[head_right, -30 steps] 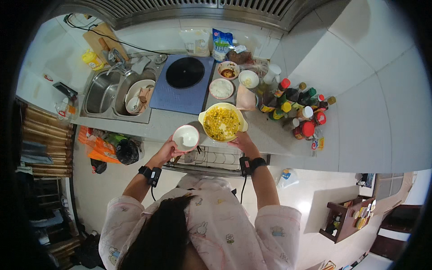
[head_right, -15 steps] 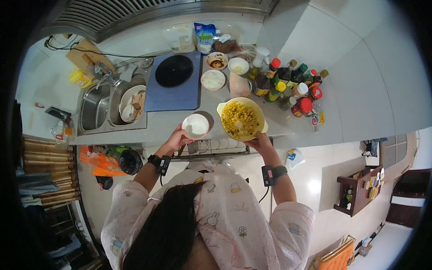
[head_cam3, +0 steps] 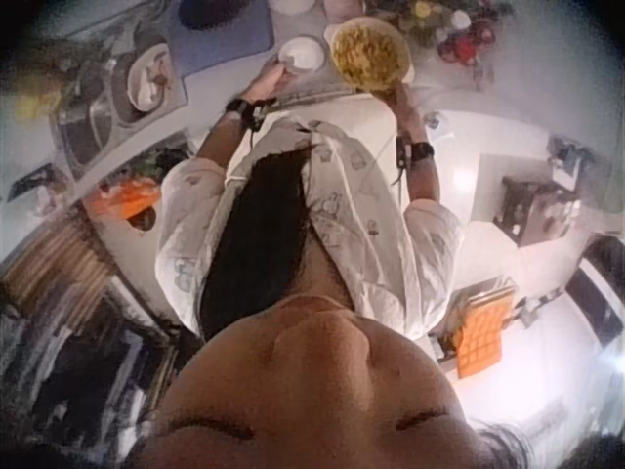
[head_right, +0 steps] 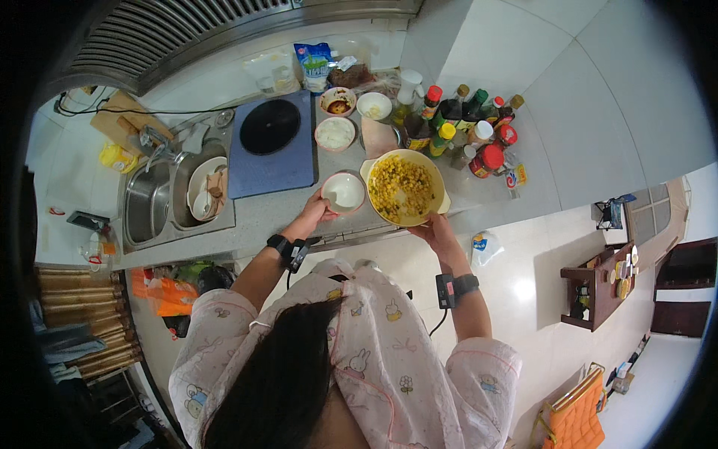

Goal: The person carries a bowl of food from a dining table to a kitchen counter, places another bowl into a refrigerator, covers a bowl with a lid on the dining table, and moves a plate with bread to the table.

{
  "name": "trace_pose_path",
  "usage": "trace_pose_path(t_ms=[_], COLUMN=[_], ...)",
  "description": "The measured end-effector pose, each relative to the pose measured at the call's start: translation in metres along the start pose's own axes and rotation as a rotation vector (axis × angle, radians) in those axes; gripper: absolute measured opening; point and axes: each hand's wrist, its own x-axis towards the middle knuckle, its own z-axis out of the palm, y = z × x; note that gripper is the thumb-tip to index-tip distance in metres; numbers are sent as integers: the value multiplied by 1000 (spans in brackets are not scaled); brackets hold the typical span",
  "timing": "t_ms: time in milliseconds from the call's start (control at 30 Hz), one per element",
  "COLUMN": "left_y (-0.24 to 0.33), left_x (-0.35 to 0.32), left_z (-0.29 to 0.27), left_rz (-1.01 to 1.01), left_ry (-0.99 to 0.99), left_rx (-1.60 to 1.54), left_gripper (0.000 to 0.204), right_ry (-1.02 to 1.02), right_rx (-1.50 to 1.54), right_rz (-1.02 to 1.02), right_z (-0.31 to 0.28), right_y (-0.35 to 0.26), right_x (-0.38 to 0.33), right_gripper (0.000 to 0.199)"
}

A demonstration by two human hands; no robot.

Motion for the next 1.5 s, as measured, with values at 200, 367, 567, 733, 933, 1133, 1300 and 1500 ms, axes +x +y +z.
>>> trace_pose_path(t_ms=[200, 367, 567, 733, 933, 1133, 1300, 1500], left_y=[-9, 36, 100, 135, 102, 91, 89, 65], left_x=[21, -1, -70, -60, -67, -77, -43, -27], left_z=[-23, -10, 22, 30, 25, 64, 102, 212], left_rz=[84, 164, 161, 222, 267, 176, 161, -77], left_ry=[-37, 57, -386, -413, -195, -365, -409, -771], left_rx=[167, 127, -117, -162, -63, -114, 97, 86], left_gripper=[45, 48, 59, 48, 50, 58, 69, 71], right_ry=[-44, 5, -104, -196, -133, -95, 123, 335], right_rx=[55, 44, -24, -103, -107, -80, 54, 191], right_rz=[-54, 4, -85, -80, -60, -208, -222, -236], right_z=[31, 27, 62, 73, 69, 20, 21, -58], right_y=[-8, -2, 8, -26, -13, 20, -6, -12], right_x=[2, 23, 17, 67, 37, 14, -36, -110], right_gripper=[32, 47, 48, 49, 63, 46, 48, 52])
